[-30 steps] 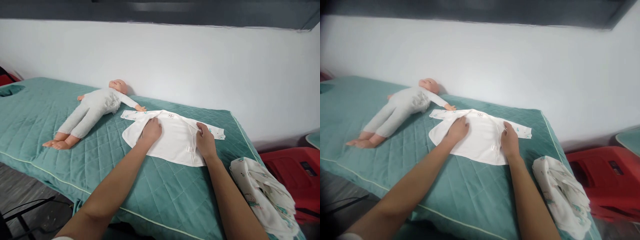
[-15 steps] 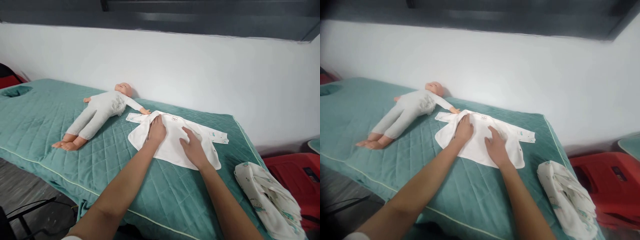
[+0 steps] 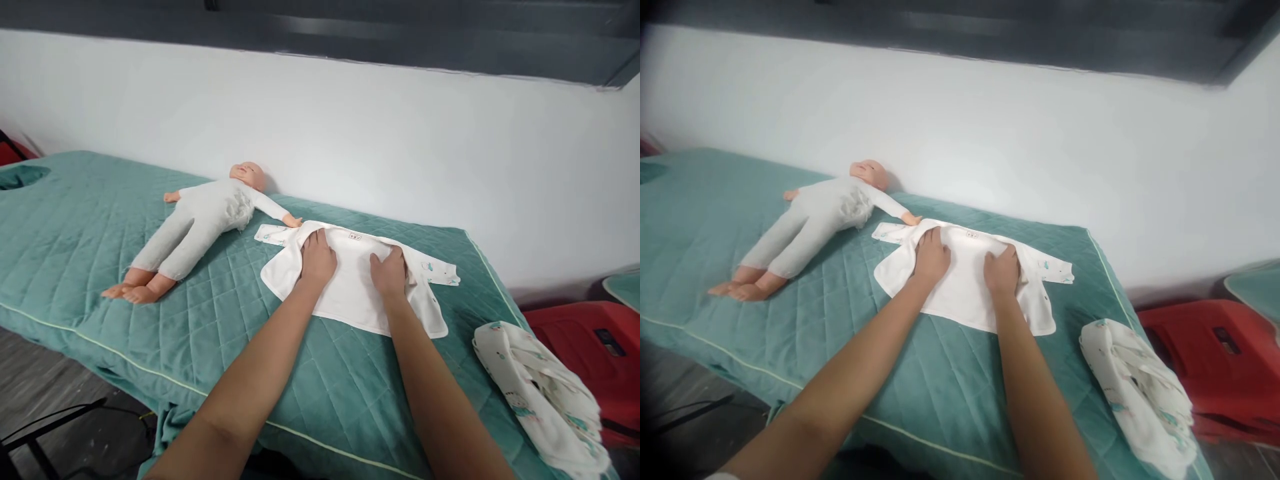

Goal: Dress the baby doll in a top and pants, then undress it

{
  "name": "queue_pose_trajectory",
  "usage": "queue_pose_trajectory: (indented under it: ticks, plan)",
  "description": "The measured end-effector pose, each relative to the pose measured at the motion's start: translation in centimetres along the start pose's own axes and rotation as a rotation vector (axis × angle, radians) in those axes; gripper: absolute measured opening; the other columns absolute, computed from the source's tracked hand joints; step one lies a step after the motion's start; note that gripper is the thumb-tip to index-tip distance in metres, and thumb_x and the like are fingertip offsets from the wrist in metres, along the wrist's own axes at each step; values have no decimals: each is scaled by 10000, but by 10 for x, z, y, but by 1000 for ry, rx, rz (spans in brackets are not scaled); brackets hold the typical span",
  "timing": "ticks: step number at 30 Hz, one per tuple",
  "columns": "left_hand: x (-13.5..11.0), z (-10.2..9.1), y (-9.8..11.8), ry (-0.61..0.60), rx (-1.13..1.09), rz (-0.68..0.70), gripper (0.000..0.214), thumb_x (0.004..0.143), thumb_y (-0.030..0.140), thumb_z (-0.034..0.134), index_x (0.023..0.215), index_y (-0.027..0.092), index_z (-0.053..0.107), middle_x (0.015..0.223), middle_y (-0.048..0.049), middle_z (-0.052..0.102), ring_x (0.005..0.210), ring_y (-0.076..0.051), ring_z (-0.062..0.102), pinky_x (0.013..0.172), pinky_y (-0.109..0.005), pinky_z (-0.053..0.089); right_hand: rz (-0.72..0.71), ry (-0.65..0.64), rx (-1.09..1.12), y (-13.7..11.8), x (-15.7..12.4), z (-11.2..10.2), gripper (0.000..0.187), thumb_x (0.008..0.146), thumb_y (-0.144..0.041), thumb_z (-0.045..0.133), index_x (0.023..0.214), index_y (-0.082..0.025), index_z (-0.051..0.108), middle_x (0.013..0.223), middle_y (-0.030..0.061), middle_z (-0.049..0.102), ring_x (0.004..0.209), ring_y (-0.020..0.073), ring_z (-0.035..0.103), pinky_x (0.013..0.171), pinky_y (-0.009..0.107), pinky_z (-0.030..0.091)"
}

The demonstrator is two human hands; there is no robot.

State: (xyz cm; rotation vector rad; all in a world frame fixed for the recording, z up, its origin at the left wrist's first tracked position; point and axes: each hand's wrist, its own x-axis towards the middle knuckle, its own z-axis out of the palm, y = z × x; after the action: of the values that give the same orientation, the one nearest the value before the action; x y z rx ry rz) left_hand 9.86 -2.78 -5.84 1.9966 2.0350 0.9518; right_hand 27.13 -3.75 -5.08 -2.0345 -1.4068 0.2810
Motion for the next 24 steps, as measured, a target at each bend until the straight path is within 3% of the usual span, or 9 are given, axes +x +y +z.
queue_pose_trajectory:
  ticks: [6,10,14,20,24]
  plan:
    - [3,4,-1,-30,72,-16,490,911,204,485,1396,132,460,1433,-183,529,1403,-348,418,1143,-494,383,16,14,38,4,4,2,590,863,-394,513,1366,-119,373,1353,243,567,1275,351,554,1035,474,451]
    - [4,5,-1,-127,108,20,431,960,224,413,1355,95,526,1382,-219,577,1333,-347,501,1119,-496,403,-30,-59,-19,3,2,4,538,865,-352,507,1355,-139,448,1322,222,607,1243,351,582,1055,505,437]
    - [0,2,2,-158,109,78,417,988,232,370,1331,93,562,1377,-205,595,1310,-325,532,1113,-470,416,-89,-103,-101,-1,-4,4,501,907,-337,455,1342,-92,502,1336,266,595,1273,383,562,1093,541,394]
    - [4,2,1,-270,98,220,485,1010,310,364,1453,160,491,1604,-133,394,1460,-296,395,1195,-481,338,-160,-135,-179,-4,-15,-1,514,941,-334,431,1370,-59,492,1416,280,538,1340,408,500,1132,556,352]
    - [13,1,-2,-337,73,196,553,1020,350,335,1529,143,397,1621,-139,367,1472,-282,390,1184,-469,360,-178,-155,-191,-2,-16,-2,524,949,-341,417,1382,-55,482,1433,274,530,1348,416,491,1132,561,355]
